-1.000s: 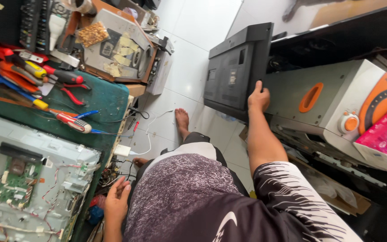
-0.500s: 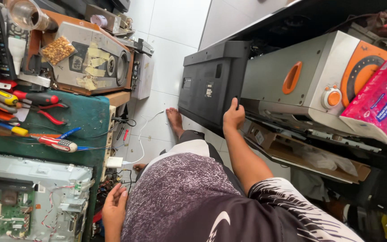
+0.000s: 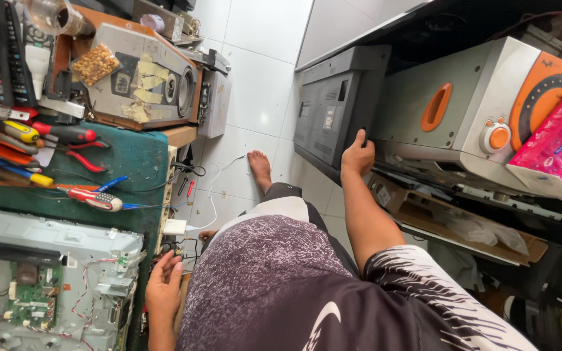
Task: The person moves a television set aside and then works on the internal components of an open electronic device on a workbench. They handle wires and small parts, using a screwdriver to manipulate components within the device's chassis.
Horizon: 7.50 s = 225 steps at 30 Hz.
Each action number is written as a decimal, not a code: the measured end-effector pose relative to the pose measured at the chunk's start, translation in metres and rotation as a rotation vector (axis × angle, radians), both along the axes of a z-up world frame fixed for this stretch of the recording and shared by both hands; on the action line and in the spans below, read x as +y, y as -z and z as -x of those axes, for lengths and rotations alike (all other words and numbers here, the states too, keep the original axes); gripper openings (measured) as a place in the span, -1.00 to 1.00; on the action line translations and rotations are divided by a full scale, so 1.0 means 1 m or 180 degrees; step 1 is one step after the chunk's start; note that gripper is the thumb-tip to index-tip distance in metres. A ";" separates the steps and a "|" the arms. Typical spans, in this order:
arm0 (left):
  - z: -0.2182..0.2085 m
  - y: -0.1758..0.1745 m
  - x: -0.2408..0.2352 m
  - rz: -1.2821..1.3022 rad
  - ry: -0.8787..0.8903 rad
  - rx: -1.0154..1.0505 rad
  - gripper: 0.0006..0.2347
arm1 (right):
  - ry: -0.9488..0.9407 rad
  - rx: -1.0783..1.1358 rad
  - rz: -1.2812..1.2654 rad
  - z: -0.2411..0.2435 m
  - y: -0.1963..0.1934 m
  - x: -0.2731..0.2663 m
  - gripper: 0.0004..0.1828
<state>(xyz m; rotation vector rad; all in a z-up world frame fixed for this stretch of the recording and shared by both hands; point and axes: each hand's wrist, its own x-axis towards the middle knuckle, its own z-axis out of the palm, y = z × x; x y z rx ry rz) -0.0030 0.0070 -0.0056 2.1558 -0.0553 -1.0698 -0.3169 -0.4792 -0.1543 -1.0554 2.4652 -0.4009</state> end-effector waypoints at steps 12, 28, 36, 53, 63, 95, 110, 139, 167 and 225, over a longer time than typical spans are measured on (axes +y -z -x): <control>0.007 -0.013 -0.003 -0.0364 -0.0053 0.0261 -0.59 | 0.0002 0.0119 -0.0121 0.039 0.035 -0.021 -0.27; 0.012 0.006 0.013 -0.0127 -0.0035 0.0201 -0.59 | 0.0042 0.0105 -0.0462 0.056 -0.046 0.102 -0.17; 0.011 0.028 0.024 0.0017 -0.0118 0.0111 -0.60 | -0.0346 0.0292 -0.0037 0.075 -0.010 0.098 -0.11; 0.088 0.016 0.116 0.0099 -0.0909 -0.0445 -0.63 | -0.4306 -0.1381 0.1398 -0.145 -0.032 0.109 -0.63; 0.122 0.022 0.246 0.0106 -0.2421 -0.0724 -0.67 | -0.5861 -0.2298 -0.0186 -0.301 -0.122 0.272 -0.78; 0.096 0.079 0.615 -0.1080 -0.2926 -0.2781 -0.51 | -0.6899 -0.0742 0.1284 -0.364 -0.097 0.399 0.15; 0.035 -0.017 0.437 -0.1142 -0.1759 -0.4099 -0.59 | -0.7038 -0.0996 0.1274 -0.368 -0.101 0.382 0.19; 0.029 -0.002 0.435 -0.1520 -0.0674 -0.3070 -0.54 | -0.6904 -0.1453 0.0065 -0.380 -0.116 0.346 -0.20; 0.051 0.015 0.297 -0.0439 -0.1835 -0.2145 -0.64 | -0.7320 -0.1152 0.0354 -0.381 -0.105 0.346 -0.06; -0.035 0.024 0.311 -0.1257 -0.0853 -0.2857 -0.71 | -0.7154 -0.1262 0.0092 -0.380 -0.115 0.352 -0.15</control>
